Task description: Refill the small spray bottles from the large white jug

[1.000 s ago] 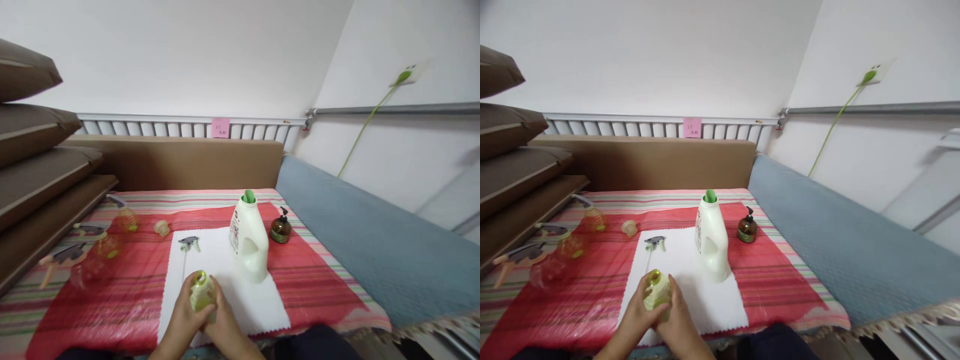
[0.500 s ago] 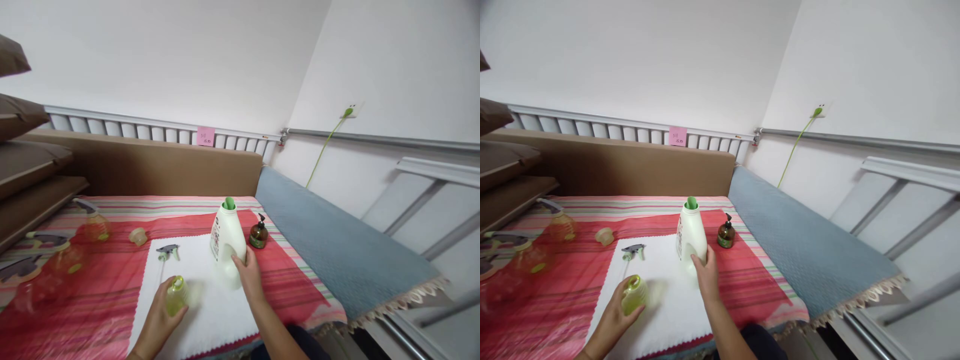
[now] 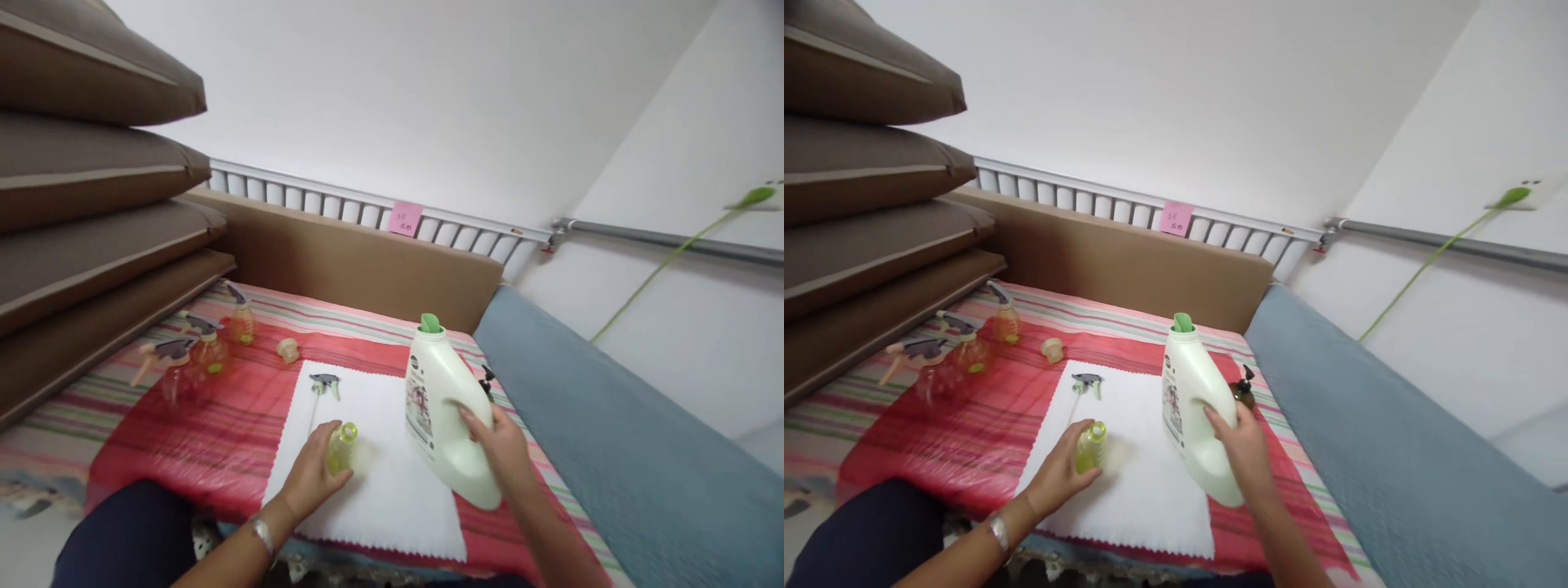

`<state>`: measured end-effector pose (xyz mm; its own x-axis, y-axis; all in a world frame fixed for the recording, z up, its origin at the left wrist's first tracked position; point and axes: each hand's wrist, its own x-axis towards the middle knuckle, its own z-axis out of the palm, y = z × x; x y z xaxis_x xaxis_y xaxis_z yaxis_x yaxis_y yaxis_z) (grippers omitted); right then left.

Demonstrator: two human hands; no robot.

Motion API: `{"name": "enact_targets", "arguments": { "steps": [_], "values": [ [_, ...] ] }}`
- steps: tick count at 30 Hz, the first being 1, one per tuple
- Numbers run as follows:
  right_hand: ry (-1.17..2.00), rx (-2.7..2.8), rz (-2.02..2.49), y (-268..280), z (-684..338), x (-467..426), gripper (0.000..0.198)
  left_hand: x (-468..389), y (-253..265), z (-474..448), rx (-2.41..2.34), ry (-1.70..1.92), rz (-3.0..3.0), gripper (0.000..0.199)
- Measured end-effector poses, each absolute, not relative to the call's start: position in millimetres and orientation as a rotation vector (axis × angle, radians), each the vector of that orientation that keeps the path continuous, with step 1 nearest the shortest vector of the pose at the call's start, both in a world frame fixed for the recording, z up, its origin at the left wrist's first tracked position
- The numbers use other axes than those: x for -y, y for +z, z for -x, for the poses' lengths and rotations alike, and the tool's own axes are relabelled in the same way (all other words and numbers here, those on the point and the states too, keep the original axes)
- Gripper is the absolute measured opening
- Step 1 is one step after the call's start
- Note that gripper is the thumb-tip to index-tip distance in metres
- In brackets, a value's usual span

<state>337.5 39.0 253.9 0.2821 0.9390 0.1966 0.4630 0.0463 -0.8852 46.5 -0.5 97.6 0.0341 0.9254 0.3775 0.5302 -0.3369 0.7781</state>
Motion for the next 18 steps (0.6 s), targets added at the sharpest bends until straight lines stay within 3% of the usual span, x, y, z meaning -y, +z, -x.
{"name": "enact_targets", "arguments": {
  "steps": [11,18],
  "values": [
    [0.605,1.884,1.95,311.9,-374.8,9.1,0.046,2.6,100.4,-47.1,-1.457,1.241,-1.882,0.062],
    [0.452,2.359,1.791,316.7,-360.9,13.4,0.038,3.6,101.1,-47.6,-1.426,1.261,-1.882,0.065]
  ]
}}
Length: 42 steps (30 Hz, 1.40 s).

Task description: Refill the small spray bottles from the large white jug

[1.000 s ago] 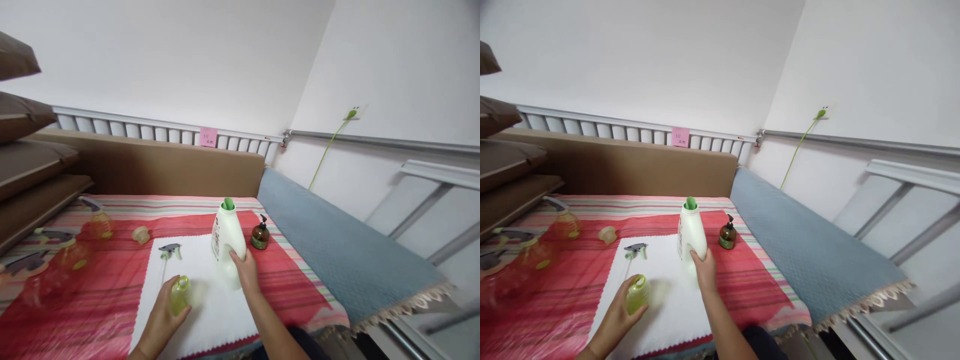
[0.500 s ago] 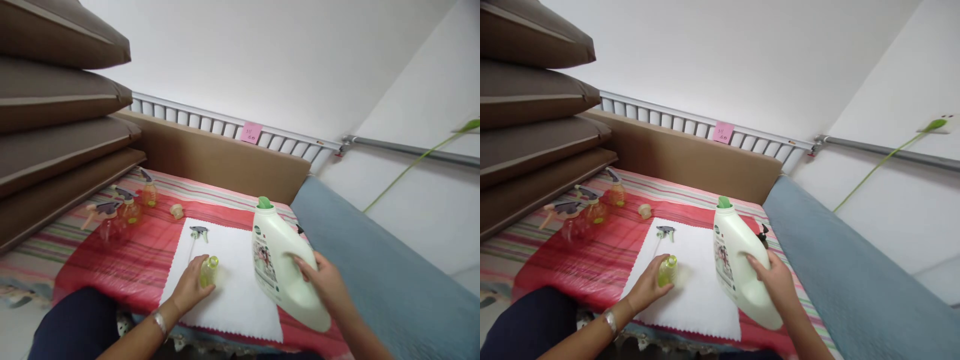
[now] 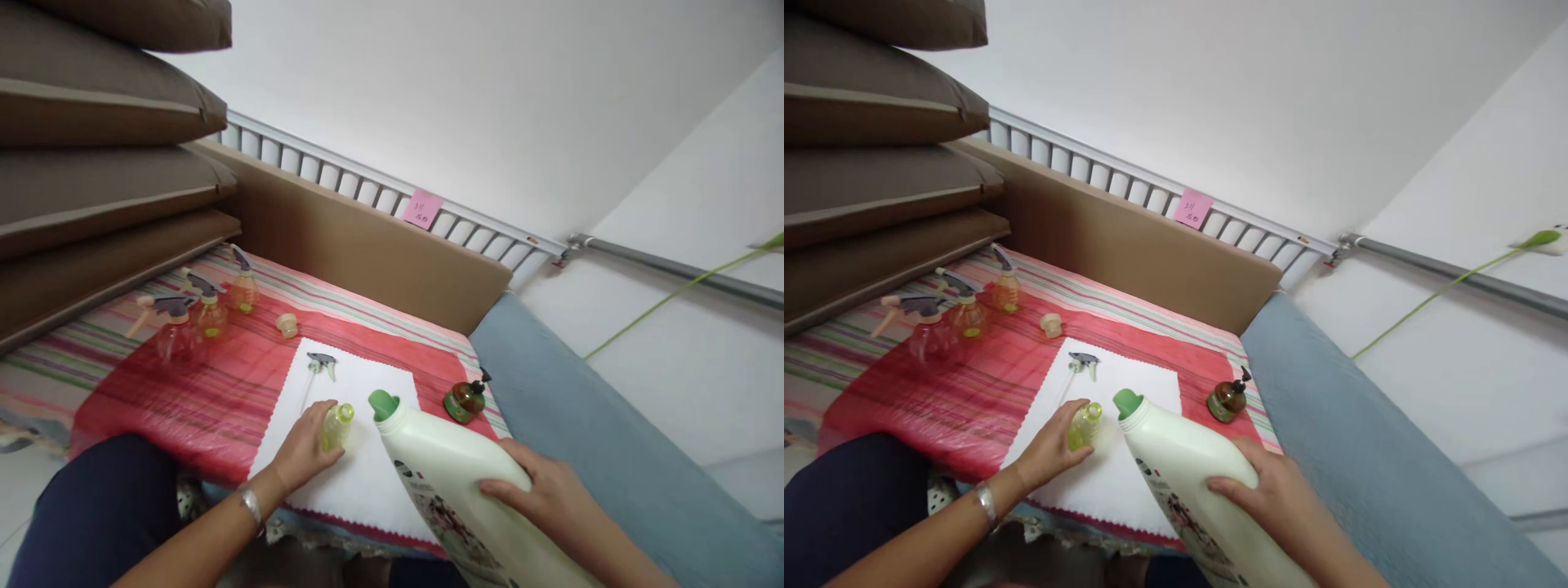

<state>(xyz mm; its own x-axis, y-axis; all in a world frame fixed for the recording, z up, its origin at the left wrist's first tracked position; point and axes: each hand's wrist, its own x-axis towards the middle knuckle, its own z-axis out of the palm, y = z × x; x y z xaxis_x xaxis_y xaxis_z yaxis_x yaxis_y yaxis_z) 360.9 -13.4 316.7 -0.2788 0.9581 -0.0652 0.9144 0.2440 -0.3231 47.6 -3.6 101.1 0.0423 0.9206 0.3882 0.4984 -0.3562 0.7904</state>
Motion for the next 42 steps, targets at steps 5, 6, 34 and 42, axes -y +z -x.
{"name": "enact_targets", "arguments": {
  "steps": [5,6,34,42],
  "values": [
    [0.343,2.538,1.78,324.3,-341.2,8.3,0.035,4.2,102.3,-47.6,-1.421,1.258,-1.869,0.067],
    [0.322,2.568,1.794,325.0,-338.2,7.0,0.034,4.3,102.3,-47.7,-1.421,1.257,-1.869,0.067],
    [0.25,2.732,1.914,368.4,-297.8,-8.1,0.031,3.1,100.7,-48.1,-1.425,1.257,-1.898,0.067],
    [0.266,2.765,1.894,375.1,-293.3,-9.4,0.033,3.5,101.4,-48.5,-1.426,1.26,-1.892,0.068]
  ]
}}
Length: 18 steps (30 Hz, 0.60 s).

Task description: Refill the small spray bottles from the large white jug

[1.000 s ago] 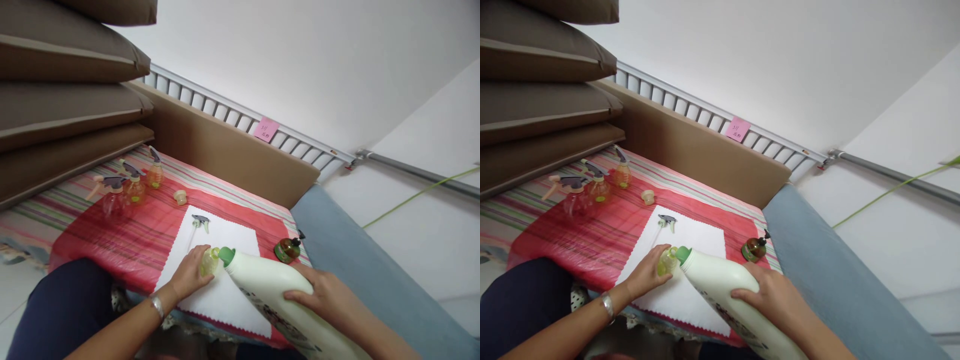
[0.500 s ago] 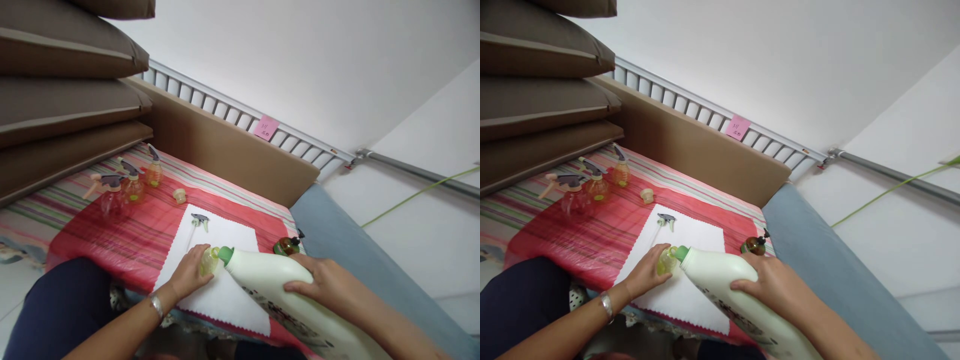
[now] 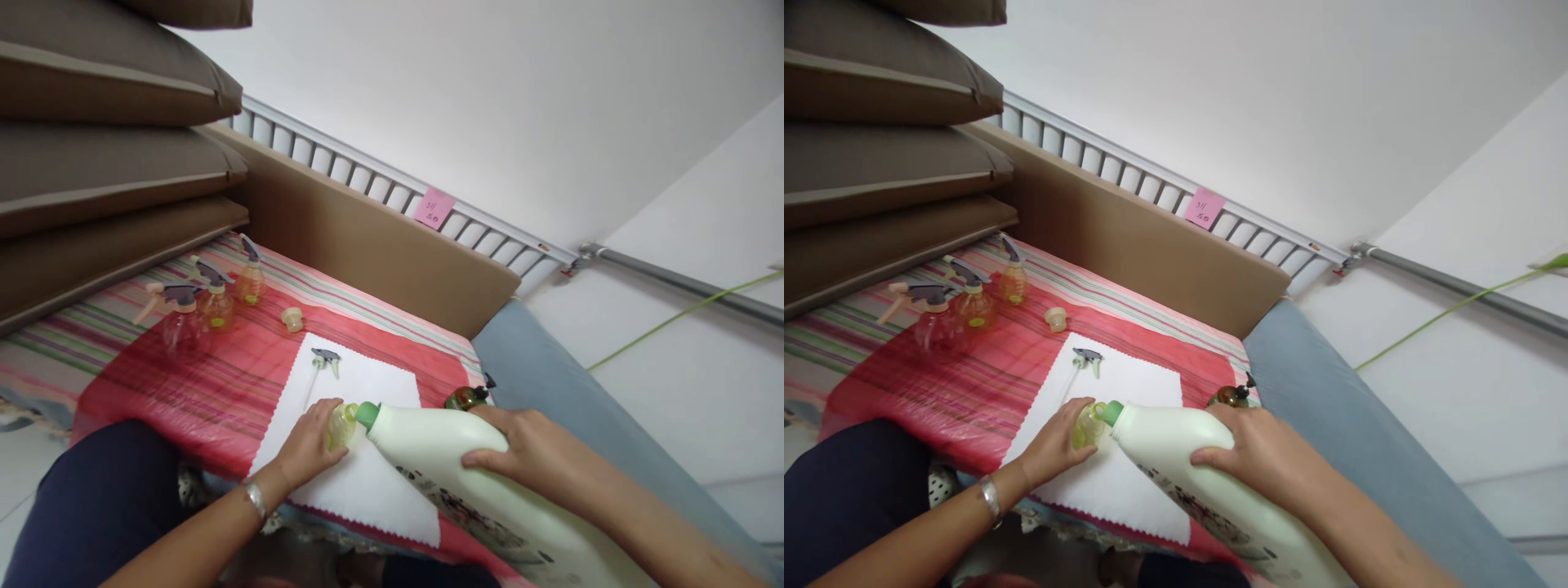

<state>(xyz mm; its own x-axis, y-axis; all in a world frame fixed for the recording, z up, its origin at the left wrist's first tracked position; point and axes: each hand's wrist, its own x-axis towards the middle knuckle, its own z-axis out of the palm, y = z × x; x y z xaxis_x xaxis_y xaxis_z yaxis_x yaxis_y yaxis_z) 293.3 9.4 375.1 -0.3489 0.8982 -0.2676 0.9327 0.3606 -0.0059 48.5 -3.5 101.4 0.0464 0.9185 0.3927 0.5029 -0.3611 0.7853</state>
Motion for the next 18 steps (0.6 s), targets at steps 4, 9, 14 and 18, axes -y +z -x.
{"name": "enact_targets", "arguments": {
  "steps": [4,9,14,18],
  "values": [
    [-0.225,-2.415,-1.634,377.7,-289.9,-10.8,0.032,3.7,100.5,-48.3,-1.419,1.259,-1.891,0.068],
    [-0.2,-2.404,-1.63,378.9,-288.4,-12.3,0.033,3.6,99.0,-48.2,-1.416,1.259,-1.888,0.069],
    [-0.218,-2.39,-1.644,381.0,-285.5,-12.0,0.033,3.5,99.7,-48.3,-1.426,1.261,-1.883,0.069],
    [-0.222,-2.41,-1.634,382.2,-284.3,-13.6,0.031,3.9,102.1,-48.2,-1.427,1.258,-1.872,0.068]
  ]
}}
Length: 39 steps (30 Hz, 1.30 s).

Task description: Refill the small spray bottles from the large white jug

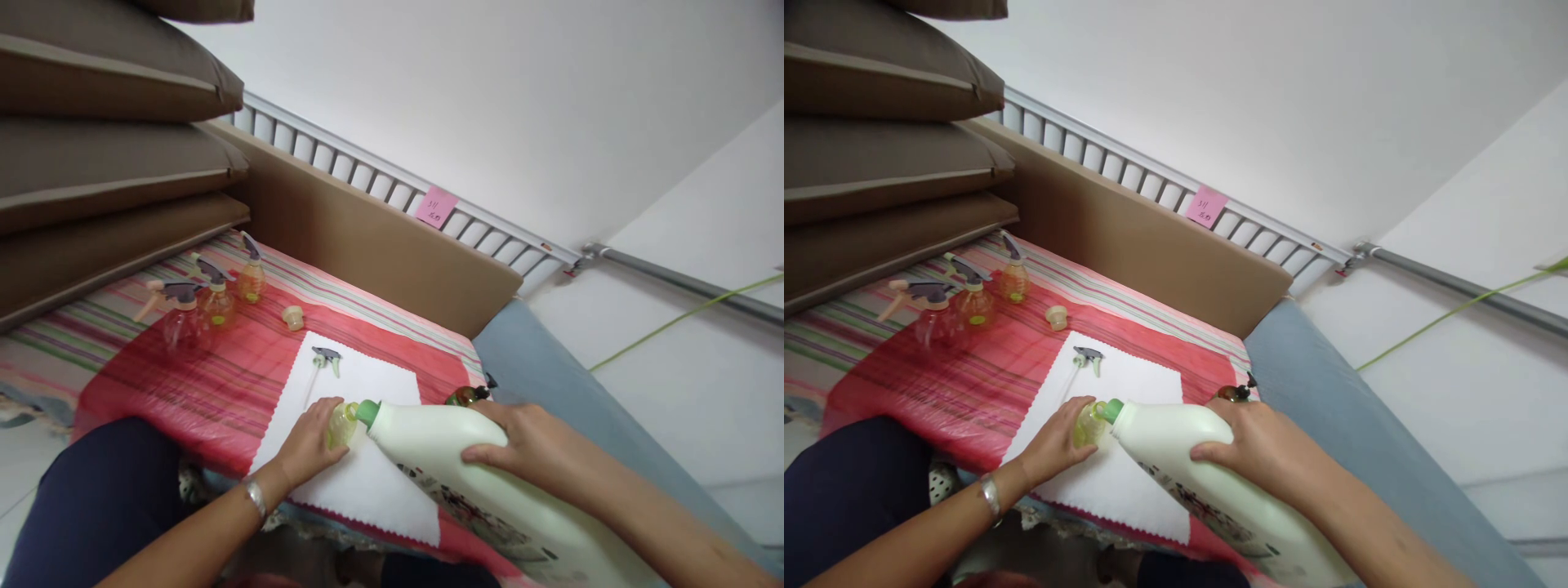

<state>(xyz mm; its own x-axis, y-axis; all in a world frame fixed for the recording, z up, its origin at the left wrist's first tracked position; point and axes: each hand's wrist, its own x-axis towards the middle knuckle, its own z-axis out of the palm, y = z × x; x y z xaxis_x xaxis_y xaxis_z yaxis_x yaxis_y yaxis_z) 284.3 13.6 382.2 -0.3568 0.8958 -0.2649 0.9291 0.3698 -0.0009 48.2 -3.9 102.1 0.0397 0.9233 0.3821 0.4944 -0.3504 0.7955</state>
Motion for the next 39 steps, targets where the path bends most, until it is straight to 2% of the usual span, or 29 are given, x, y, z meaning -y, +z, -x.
{"name": "enact_targets", "arguments": {
  "steps": [39],
  "values": [
    [-0.197,-2.381,-1.597,385.1,-282.6,-14.5,0.035,4.3,102.0,-48.5,-1.428,1.279,-1.878,0.066]
  ]
}}
